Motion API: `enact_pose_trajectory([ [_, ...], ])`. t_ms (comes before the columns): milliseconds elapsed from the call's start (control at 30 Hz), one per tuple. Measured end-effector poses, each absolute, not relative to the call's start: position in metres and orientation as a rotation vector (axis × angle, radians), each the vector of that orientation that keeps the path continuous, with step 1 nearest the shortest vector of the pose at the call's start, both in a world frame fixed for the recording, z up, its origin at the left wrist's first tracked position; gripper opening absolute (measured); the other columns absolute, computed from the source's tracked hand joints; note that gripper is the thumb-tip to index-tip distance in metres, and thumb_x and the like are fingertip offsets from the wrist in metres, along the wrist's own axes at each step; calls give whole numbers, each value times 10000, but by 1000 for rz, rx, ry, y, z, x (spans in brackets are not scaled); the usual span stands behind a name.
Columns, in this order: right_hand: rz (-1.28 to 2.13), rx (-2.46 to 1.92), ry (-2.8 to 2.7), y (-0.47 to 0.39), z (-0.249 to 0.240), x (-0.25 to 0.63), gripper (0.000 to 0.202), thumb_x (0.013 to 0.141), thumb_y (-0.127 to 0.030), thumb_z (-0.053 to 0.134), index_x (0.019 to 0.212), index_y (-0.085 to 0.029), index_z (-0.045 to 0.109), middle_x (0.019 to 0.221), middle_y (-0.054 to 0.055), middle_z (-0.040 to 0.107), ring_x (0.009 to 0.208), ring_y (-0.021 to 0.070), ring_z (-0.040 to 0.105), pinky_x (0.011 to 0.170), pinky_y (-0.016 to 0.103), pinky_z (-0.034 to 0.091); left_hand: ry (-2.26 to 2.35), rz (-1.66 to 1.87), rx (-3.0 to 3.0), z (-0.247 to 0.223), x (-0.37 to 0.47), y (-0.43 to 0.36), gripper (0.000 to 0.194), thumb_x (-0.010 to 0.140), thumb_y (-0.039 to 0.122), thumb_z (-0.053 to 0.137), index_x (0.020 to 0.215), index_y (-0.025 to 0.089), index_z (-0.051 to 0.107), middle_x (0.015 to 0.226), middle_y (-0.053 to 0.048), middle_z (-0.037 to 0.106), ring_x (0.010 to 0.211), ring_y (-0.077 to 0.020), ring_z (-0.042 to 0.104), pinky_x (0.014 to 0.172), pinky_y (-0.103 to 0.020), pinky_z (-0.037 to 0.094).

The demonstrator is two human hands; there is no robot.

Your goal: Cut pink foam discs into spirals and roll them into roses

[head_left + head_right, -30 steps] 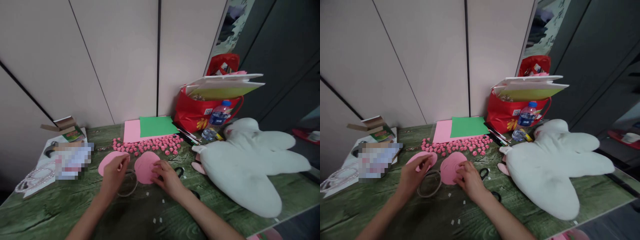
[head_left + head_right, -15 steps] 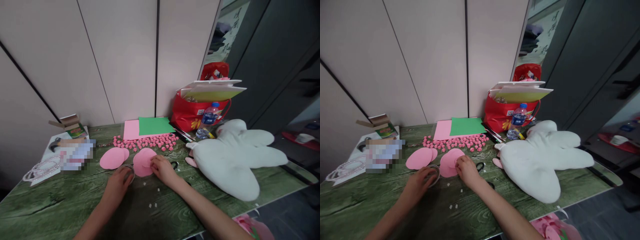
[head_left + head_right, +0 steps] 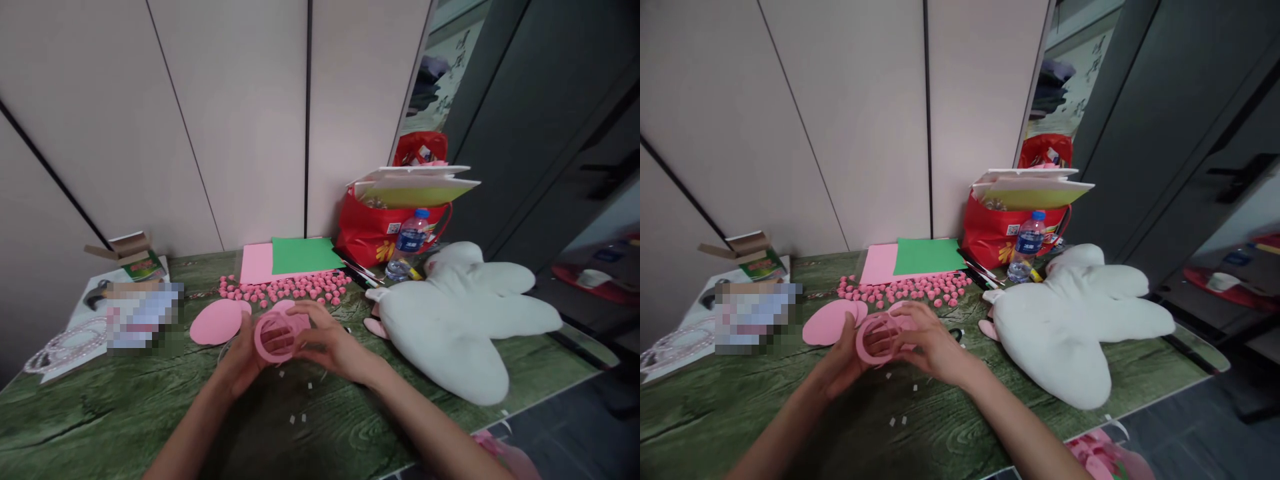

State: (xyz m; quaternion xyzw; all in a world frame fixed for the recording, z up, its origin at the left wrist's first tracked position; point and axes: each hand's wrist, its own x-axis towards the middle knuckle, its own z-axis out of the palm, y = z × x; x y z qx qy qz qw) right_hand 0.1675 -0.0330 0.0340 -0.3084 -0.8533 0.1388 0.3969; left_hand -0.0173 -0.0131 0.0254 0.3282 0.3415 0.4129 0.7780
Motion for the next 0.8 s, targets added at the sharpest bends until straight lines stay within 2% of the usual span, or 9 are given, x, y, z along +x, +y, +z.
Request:
enact_pose_trajectory([
  [100, 367, -800, -2146, -31, 26, 170, 49, 759, -210, 617, 800, -214, 644, 1237, 51, 452, 1199, 198, 346, 994, 396, 287, 705, 889, 779, 27, -20, -15, 393, 762, 355, 594, 1067, 110, 557, 976, -156, 667, 833, -243, 647, 737, -356, 511],
  [167, 449, -827, -2050, -28, 20, 171, 66, 753, -213, 623, 814, -211, 646, 1238, 59, 449, 1192, 199, 364, 990, 391, 295, 710, 918, 837, 28, -19, -17, 385, 726, 193, 649, 1091, 121, 549, 996, -135, 665, 841, -224, 644, 749, -329, 508],
  [200, 512, -843, -1986, -26, 17, 171, 79, 749, -217, 626, 825, -210, 646, 1233, 63, 454, 1183, 200, 379, 986, 389, 301, 715, 935, 851, 29, -18, -17, 390, 723, 161, 648, 1098, 125, 547, 996, -128, 666, 840, -218, 643, 751, -324, 508],
  [267, 688, -870, -1804, -22, 12, 170, 111, 755, -245, 615, 857, -206, 637, 1195, 74, 488, 1136, 201, 439, 953, 385, 345, 722, 958, 857, 29, -16, -17, 373, 746, 169, 625, 1107, 121, 546, 985, -126, 669, 839, -214, 642, 750, -325, 510],
  [367, 1051, -883, -1460, -18, 7, 169, 205, 769, -325, 582, 928, -198, 596, 1028, 74, 591, 977, 197, 559, 828, 369, 449, 695, 958, 844, 30, -13, -15, 392, 782, 255, 588, 1147, 126, 526, 1002, -146, 656, 862, -235, 636, 735, -348, 515],
  [500, 1401, -838, -1169, -17, 3, 166, 392, 679, -341, 666, 1023, -203, 541, 915, 38, 638, 831, 173, 616, 722, 321, 496, 633, 967, 828, 32, -11, -15, 521, 735, 391, 615, 1197, 183, 497, 1155, -163, 572, 970, -283, 589, 763, -391, 502],
  [567, 1441, -831, -1119, -17, 1, 165, 451, 622, -309, 712, 1027, -204, 542, 879, 20, 646, 746, 147, 623, 669, 285, 500, 665, 965, 861, 32, -11, -16, 581, 674, 317, 692, 1210, 231, 484, 1224, -142, 523, 995, -279, 576, 788, -387, 491],
  [667, 1404, -893, -1118, -15, 0, 163, 358, 594, -290, 726, 906, -173, 596, 733, -9, 643, 594, 107, 594, 563, 230, 478, 781, 923, 948, 31, -13, -18, 596, 630, 207, 731, 1183, 244, 512, 1247, -122, 504, 983, -251, 582, 822, -373, 469],
  [800, 1276, -984, -1126, -10, 0, 163, 232, 598, -307, 714, 739, -155, 611, 567, -44, 587, 464, 74, 513, 445, 188, 412, 836, 882, 1096, 30, -15, -20, 394, 721, 359, 629, 1066, 171, 608, 1148, -145, 582, 997, -250, 569, 835, -376, 450],
])
